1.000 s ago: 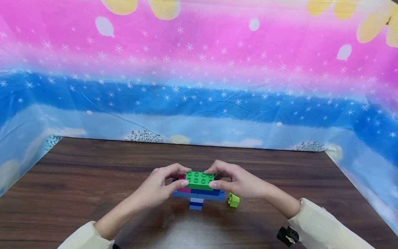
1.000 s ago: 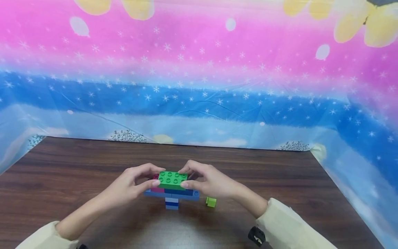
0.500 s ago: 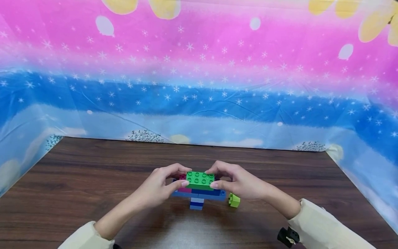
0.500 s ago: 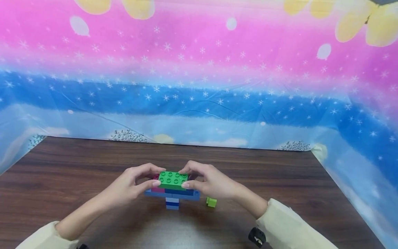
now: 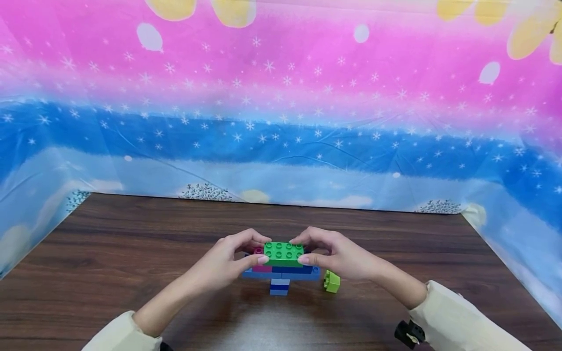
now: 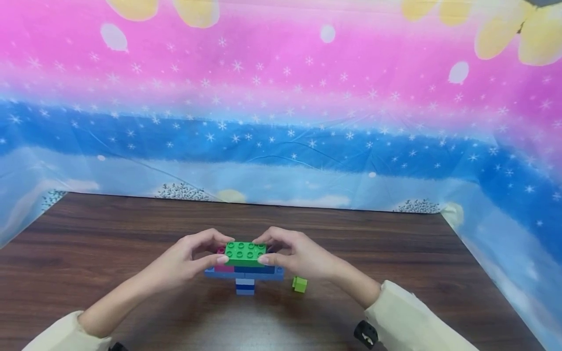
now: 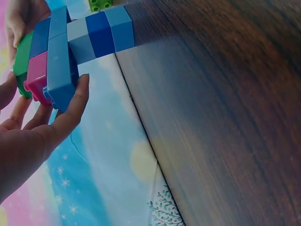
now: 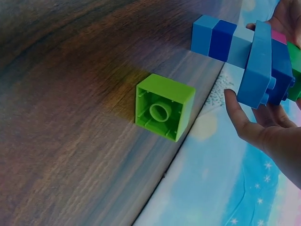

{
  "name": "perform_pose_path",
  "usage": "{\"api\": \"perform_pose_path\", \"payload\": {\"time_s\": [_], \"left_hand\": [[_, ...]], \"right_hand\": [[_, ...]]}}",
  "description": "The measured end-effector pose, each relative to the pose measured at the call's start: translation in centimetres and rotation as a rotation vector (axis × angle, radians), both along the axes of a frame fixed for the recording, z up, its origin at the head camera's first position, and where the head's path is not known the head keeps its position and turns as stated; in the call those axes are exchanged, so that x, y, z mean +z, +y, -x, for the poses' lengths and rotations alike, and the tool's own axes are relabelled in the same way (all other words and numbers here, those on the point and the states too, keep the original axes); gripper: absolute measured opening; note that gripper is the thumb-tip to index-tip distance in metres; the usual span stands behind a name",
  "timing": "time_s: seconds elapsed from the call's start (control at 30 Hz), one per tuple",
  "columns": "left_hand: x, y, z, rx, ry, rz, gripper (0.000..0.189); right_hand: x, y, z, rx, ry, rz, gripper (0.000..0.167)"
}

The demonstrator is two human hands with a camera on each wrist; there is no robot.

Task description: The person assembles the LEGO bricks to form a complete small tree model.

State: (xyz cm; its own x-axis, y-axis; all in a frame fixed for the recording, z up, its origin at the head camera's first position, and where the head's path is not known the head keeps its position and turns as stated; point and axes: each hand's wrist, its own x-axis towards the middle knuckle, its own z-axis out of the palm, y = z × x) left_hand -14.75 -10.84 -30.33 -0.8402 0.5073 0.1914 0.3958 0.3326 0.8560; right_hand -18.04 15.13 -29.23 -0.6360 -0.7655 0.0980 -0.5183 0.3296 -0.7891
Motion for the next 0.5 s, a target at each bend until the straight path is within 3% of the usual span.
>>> {"api": "perform_pose_path", "payload": {"time_s": [0.3, 0.5], "left_hand": [[-0.1, -0.1, 0.1, -0.003, -0.011, 0.001, 0.025], [0.0, 0.0, 0.0, 0.003, -0.014, 0.011, 0.024]], "right_hand": [[-0.2, 0.8, -0.1, -0.061, -0.076, -0.046, 0.035], [-1.1, 2.5, 0.2, -0.130, -0.001, -0.099, 0.033]]}}
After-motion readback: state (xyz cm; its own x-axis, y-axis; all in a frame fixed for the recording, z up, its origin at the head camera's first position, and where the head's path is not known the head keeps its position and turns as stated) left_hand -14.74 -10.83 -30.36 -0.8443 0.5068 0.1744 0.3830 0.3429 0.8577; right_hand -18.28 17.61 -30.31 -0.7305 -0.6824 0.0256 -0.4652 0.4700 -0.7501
